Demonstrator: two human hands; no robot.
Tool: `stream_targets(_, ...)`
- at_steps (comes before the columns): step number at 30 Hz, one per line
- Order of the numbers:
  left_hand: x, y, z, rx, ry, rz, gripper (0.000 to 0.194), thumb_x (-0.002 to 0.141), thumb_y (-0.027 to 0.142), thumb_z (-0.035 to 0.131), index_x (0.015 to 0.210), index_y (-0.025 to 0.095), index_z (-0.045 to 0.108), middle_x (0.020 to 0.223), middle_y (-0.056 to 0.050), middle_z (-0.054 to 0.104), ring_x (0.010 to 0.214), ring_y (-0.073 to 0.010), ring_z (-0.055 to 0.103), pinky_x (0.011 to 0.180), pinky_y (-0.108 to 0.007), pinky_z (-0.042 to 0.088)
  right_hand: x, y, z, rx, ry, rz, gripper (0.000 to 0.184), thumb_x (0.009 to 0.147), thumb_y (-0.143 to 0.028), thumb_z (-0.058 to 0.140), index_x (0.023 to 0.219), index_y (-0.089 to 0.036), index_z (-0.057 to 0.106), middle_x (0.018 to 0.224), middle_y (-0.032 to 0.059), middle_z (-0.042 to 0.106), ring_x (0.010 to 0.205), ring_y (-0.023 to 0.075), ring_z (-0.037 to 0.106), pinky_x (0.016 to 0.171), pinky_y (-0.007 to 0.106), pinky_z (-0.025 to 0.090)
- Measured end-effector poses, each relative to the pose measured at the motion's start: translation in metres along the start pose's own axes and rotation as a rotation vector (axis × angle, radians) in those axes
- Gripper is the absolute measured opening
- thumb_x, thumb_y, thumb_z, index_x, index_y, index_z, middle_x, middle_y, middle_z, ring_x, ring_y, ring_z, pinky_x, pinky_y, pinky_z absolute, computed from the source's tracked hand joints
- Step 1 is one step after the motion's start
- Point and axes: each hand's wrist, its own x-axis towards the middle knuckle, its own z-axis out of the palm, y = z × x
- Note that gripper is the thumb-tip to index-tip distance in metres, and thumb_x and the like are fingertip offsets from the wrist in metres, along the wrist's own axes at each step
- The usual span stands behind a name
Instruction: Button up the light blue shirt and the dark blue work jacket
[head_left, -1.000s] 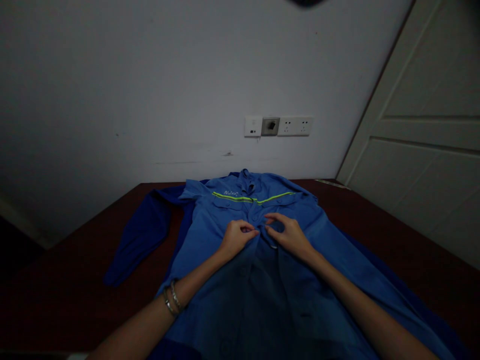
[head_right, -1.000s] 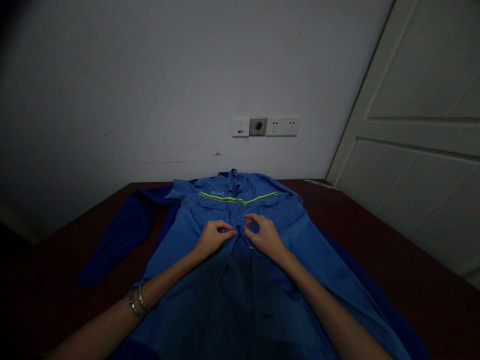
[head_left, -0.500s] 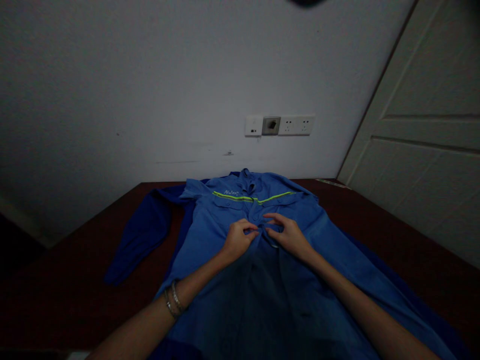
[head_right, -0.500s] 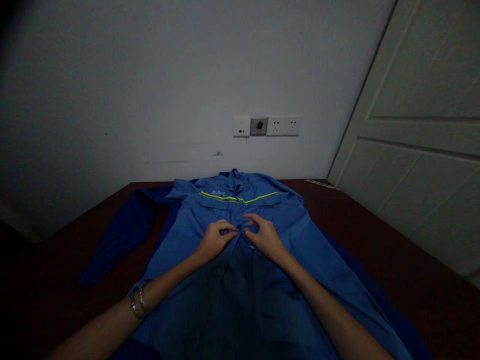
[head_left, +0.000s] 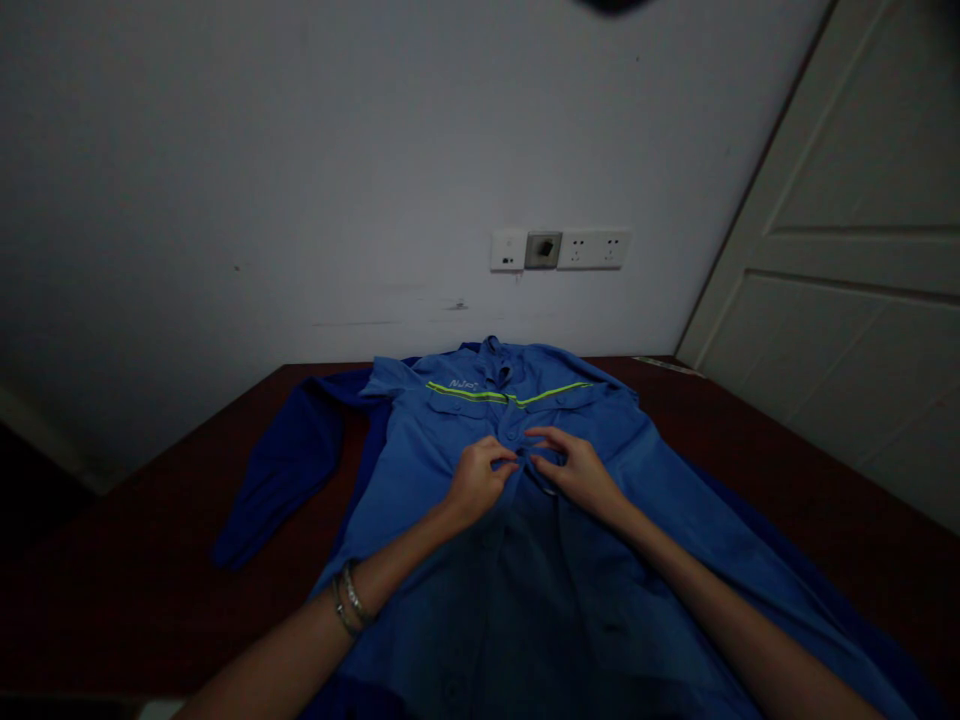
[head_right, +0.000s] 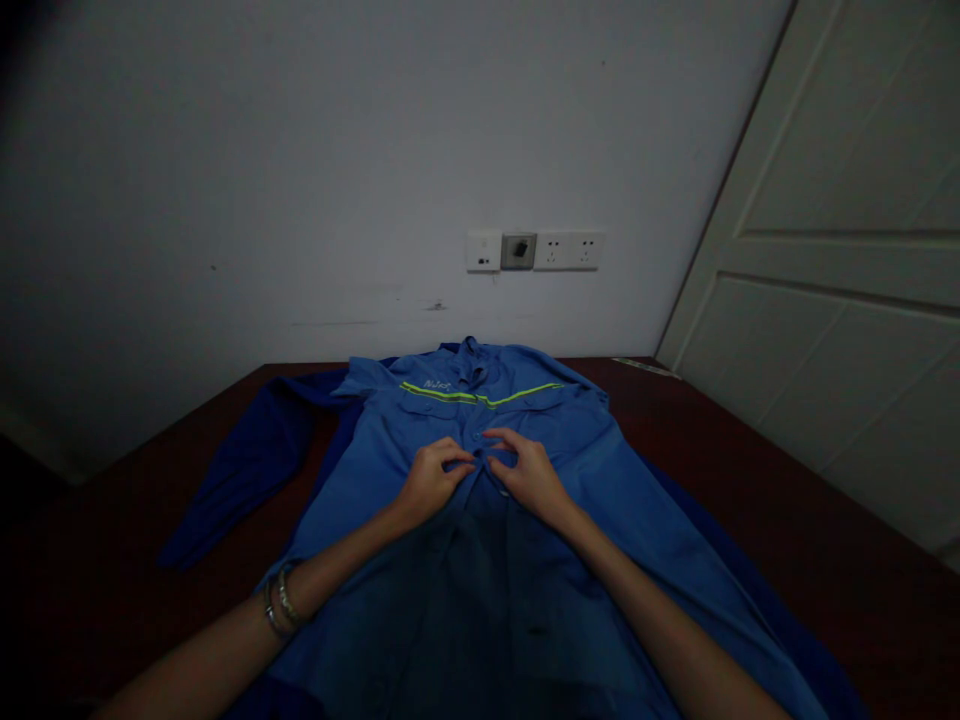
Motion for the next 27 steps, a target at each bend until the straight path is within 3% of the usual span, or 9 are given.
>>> stream_targets(6,0.0,-0.003,0.001,0.009,-0.003,0.005,0.013,0.073,0.014,0.06,0.08,0.017,0.07,0.081,-0.004,0.064,0.08,-0.0151,0.058,0.076,-0.028,0.044,-0.001,-0.004,-0.004,-0.033,-0.055,-0.032,0.031,0.071,-0.018,0.052,0.101,-0.018,0.061,0.098,0.0047,0.066,0.092,0.0199,0.06,0.083,0.032,0.045)
stream_targets(10,0.0,-0.005,0.001,0.021,0.002,0.012,0.013,0.073,0.014,0.06,0.081,0.018,0.07,0.082,-0.003,0.064,0.081,-0.0153,0.058,0.077,-0.028,0.044,-0.001,-0.007,-0.01,0.088,-0.125,-0.021,0.039,0.07,-0.015,0.048,0.108,-0.019,0.059,0.092,0.003,0.067,0.087,0.0192,0.061,0.08,0.031,0.045)
stream_targets(15,0.0,-0.006,0.0,0.033,-0.002,0.042,0.013,0.074,0.015,0.06,0.082,0.017,0.07,0.081,-0.004,0.064,0.08,-0.0152,0.058,0.076,-0.028,0.044,0.003,-0.001,-0.013,0.326,-0.128,0.089,0.037,0.071,-0.018,0.044,0.104,-0.018,0.059,0.08,0.0013,0.068,0.07,0.016,0.061,0.068,0.028,0.046)
stream_targets(21,0.001,-0.006,-0.001,0.034,-0.001,0.051,0.012,0.074,0.015,0.061,0.082,0.017,0.07,0.081,-0.004,0.065,0.079,-0.0148,0.058,0.075,-0.027,0.044,0.012,0.014,-0.011,0.585,-0.122,0.291,0.034,0.07,-0.024,0.047,0.1,-0.016,0.059,0.076,0.0026,0.069,0.07,0.0168,0.063,0.067,0.028,0.048)
stream_targets(24,0.001,-0.007,-0.001,0.027,-0.008,0.059,0.012,0.074,0.016,0.061,0.083,0.018,0.069,0.082,-0.004,0.065,0.079,-0.0144,0.058,0.075,-0.027,0.044,0.013,0.017,-0.011,0.531,-0.13,0.326,0.035,0.069,-0.027,0.05,0.102,-0.017,0.057,0.073,0.0019,0.068,0.065,0.0169,0.064,0.063,0.029,0.049)
stream_targets(27,0.0,-0.008,0.0,0.049,-0.015,0.076,0.012,0.075,0.018,0.06,0.084,0.019,0.069,0.083,-0.003,0.065,0.081,-0.0153,0.056,0.076,-0.028,0.043,0.011,0.018,-0.011,0.497,-0.172,0.286,0.038,0.064,-0.027,0.06,0.1,-0.018,0.056,0.076,0.0012,0.068,0.069,0.016,0.064,0.068,0.029,0.049)
